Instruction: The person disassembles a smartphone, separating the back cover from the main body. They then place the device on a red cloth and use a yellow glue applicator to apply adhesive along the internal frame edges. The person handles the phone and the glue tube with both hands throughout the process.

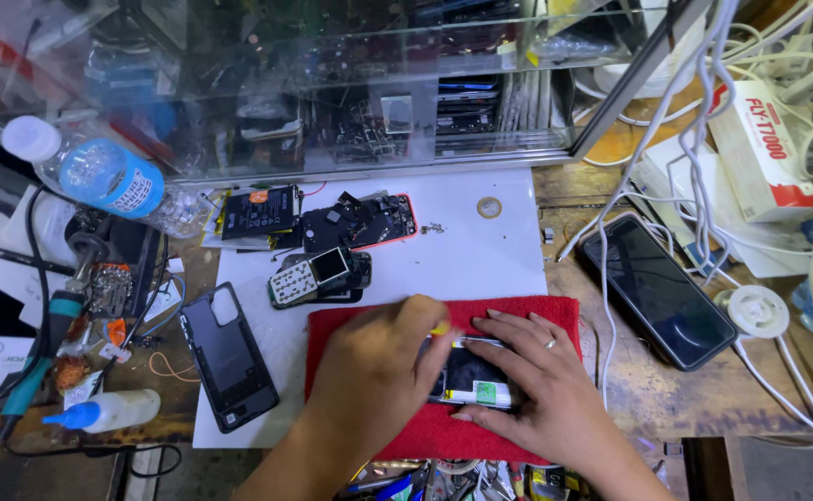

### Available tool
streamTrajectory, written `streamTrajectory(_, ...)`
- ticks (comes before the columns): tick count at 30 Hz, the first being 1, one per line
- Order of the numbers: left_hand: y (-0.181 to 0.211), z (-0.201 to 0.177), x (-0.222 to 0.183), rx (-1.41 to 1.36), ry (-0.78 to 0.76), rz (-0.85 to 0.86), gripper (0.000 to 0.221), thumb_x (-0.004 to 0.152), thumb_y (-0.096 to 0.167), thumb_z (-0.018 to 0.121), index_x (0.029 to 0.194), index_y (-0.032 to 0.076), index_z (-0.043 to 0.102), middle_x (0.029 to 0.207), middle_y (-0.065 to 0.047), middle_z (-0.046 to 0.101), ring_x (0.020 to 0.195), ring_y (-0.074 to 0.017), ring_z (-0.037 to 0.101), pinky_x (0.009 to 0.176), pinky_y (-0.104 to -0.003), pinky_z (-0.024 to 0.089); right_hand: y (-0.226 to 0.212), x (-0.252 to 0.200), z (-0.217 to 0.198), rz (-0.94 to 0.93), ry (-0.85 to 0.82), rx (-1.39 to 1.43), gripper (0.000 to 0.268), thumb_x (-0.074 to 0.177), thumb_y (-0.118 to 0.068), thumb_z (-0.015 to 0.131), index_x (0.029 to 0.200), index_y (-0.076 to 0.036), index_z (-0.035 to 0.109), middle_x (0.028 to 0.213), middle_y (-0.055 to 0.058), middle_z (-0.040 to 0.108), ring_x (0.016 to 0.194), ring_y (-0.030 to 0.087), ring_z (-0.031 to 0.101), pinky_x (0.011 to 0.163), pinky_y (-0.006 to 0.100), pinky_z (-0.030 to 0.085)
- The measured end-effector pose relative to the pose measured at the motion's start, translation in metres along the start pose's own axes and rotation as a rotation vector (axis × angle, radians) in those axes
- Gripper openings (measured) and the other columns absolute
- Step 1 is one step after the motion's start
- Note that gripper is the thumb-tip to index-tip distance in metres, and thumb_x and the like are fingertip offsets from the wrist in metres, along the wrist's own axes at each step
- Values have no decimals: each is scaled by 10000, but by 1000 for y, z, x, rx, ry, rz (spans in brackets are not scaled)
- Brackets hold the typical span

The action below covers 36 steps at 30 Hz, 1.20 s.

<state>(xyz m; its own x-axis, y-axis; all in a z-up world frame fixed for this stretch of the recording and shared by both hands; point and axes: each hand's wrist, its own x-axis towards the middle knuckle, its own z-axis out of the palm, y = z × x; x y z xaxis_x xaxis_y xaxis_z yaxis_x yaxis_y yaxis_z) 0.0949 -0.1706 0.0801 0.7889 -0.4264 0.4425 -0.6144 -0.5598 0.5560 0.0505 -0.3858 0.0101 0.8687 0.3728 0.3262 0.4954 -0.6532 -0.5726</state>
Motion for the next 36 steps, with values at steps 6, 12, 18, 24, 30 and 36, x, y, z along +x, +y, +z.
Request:
streamTrajectory(6, 1, -3, -1, 6, -69, -102, 297, 896, 192, 794, 1018, 51, 563, 807, -119, 637, 746, -320, 678, 648, -434, 537, 1, 0, 1, -5, 12, 6, 652, 676, -433, 873, 1210, -106, 691, 1354, 116, 624, 1313, 337, 552, 1108, 538, 367)
streamTrajectory(12, -3, 1, -4, 2, -15, -27, 263, 869, 173, 778, 978, 66, 564, 826, -109, 638, 755, -323, 677, 644, -441, 526, 2, 1, 1, -4, 13, 6, 668, 646, -425, 884, 1199, -102, 693, 1347, 123, 629, 1297, 340, 556, 1096, 543, 372)
streamTrajectory(18, -5, -3, -4, -54, -4, -12, 232, 908, 175, 762, 1011, 73, 581, 866, -94, 672, 783, -322, 697, 665, -436, 536, 1, 2, 1, -17, 33, 2, 665, 657, -435, 886, 1203, -107, 693, 1343, 126, 628, 1292, 338, 561, 1093, 535, 377)
streamTrajectory(24, -9, -1, -13, -81, -11, -28, 264, 865, 154, 779, 1000, 66, 570, 872, -100, 695, 794, -331, 712, 673, -427, 550, 2, 2, 1, -15, 29, 6, 656, 672, -443, 874, 1207, -110, 694, 1343, 123, 632, 1299, 333, 564, 1101, 526, 376)
streamTrajectory(30, -12, 3, -21, -121, -16, -72, 265, 866, 148, 798, 997, 65, 583, 892, -89, 731, 806, -300, 746, 682, -395, 585, 1, 2, 0, -6, 21, 0, 645, 679, -442, 874, 1202, -108, 700, 1340, 130, 628, 1294, 338, 562, 1100, 531, 377)
streamTrajectory(36, -20, 16, -27, -27, 35, -15, 351, 886, 136, 809, 1086, 60, 531, 855, -101, 708, 777, -310, 730, 703, -417, 587, 1, 2, -1, -15, 16, 14, 662, 667, -437, 872, 1211, -101, 697, 1350, 127, 632, 1297, 340, 562, 1099, 531, 375)
